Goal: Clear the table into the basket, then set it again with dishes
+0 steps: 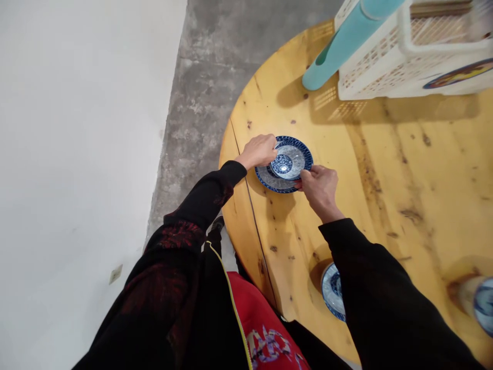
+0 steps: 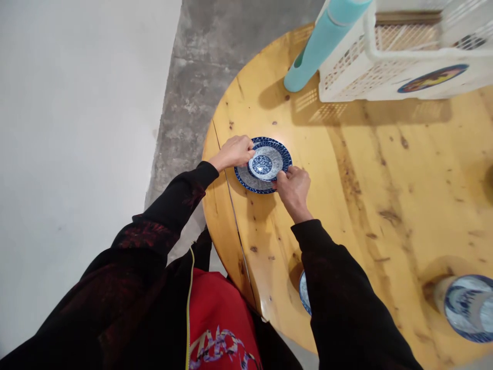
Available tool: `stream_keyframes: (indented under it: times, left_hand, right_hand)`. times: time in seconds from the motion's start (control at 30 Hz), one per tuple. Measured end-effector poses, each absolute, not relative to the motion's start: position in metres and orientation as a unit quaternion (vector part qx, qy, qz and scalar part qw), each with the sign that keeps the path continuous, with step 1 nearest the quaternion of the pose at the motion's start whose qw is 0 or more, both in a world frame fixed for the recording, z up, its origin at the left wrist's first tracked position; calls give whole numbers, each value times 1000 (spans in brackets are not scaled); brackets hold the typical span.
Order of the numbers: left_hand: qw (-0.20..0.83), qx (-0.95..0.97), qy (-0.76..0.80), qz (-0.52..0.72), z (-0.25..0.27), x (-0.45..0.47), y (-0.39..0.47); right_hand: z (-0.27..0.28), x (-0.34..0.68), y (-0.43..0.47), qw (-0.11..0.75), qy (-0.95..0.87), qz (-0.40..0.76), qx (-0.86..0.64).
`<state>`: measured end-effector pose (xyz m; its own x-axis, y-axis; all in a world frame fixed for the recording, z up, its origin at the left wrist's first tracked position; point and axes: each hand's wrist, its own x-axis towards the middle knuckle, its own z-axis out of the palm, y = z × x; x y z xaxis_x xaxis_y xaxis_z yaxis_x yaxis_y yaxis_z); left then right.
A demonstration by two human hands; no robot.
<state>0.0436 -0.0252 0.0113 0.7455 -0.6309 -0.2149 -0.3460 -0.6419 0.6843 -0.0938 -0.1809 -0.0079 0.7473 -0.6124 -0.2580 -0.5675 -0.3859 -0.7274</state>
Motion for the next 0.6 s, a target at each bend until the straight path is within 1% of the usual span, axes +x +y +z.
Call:
stream_keyframes:
  times: [0.23, 0.6]
  left_hand:
    - [270, 885, -312, -218, 12, 45, -28]
    - [257, 885, -303, -243, 23, 48, -26]
  right_hand:
    - [-1, -95, -178, 419, 373, -17, -828]
    - [11, -94, -167, 441, 385, -1, -811]
